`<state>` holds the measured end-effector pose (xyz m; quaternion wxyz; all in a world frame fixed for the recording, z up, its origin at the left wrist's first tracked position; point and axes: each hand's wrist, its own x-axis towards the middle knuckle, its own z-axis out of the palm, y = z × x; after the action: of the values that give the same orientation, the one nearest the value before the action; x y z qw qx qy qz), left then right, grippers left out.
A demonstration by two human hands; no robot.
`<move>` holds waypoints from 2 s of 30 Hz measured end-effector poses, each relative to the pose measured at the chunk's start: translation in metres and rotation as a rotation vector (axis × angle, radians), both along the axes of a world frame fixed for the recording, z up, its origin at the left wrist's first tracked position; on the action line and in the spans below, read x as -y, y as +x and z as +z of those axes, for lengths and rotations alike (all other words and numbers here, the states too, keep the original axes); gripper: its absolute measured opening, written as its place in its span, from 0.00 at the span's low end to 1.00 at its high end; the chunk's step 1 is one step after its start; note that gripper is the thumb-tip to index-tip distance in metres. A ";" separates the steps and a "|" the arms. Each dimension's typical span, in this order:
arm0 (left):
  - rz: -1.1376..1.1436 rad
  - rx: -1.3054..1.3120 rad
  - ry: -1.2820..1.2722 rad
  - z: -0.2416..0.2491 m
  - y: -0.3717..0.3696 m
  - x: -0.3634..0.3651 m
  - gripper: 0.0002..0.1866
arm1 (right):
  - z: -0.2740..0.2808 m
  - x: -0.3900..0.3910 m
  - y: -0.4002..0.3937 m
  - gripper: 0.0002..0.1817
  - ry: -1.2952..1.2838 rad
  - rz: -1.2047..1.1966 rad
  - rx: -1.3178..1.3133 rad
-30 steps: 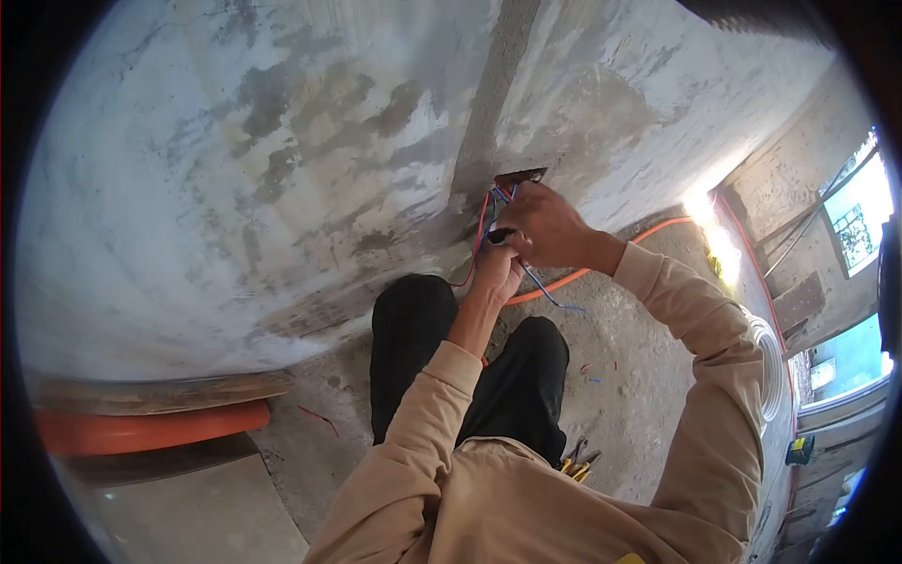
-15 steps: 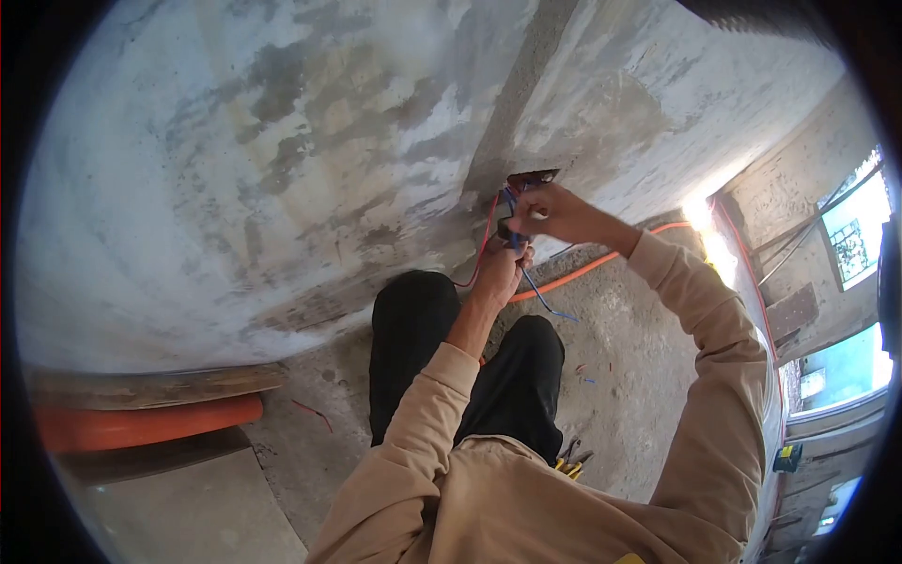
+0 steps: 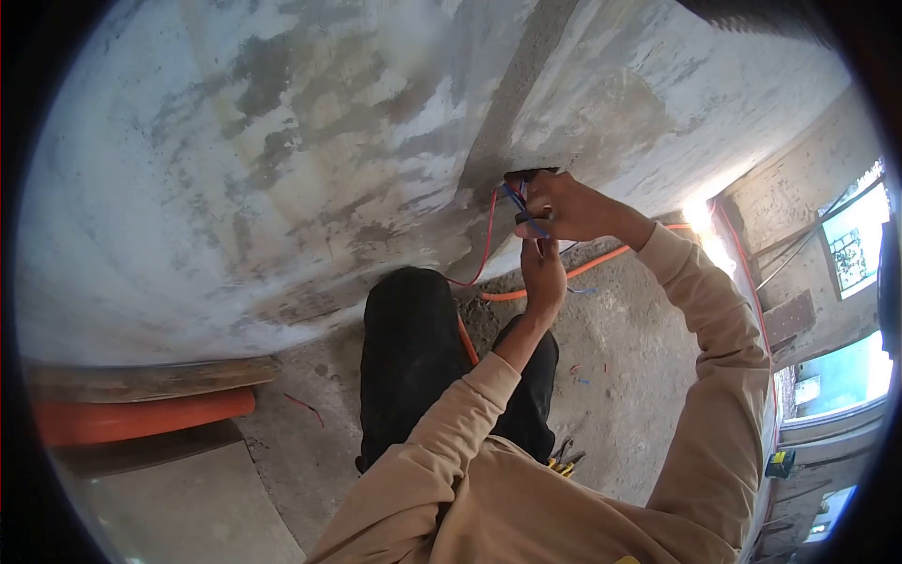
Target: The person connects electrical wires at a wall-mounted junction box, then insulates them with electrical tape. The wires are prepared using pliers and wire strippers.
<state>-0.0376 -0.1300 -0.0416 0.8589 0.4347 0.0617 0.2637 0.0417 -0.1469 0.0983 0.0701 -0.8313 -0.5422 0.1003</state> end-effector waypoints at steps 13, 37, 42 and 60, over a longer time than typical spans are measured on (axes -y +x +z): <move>-0.173 -0.097 0.067 -0.003 -0.005 -0.043 0.46 | 0.006 0.014 0.016 0.13 -0.057 -0.007 -0.221; -0.693 -0.127 -0.443 0.016 -0.041 -0.070 0.26 | 0.008 0.007 0.006 0.20 0.084 -0.198 -0.455; -0.205 -0.150 -0.572 0.032 -0.078 -0.030 0.19 | 0.010 0.015 0.008 0.19 0.144 -0.194 -0.505; -0.079 0.433 1.634 0.028 -0.024 -0.068 0.04 | 0.005 0.011 0.016 0.17 0.180 -0.265 -0.662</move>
<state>-0.0615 -0.0618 -0.0139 0.2763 0.8606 -0.3295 0.2730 0.0572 -0.1577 0.1031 0.3268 -0.8075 -0.3843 0.3057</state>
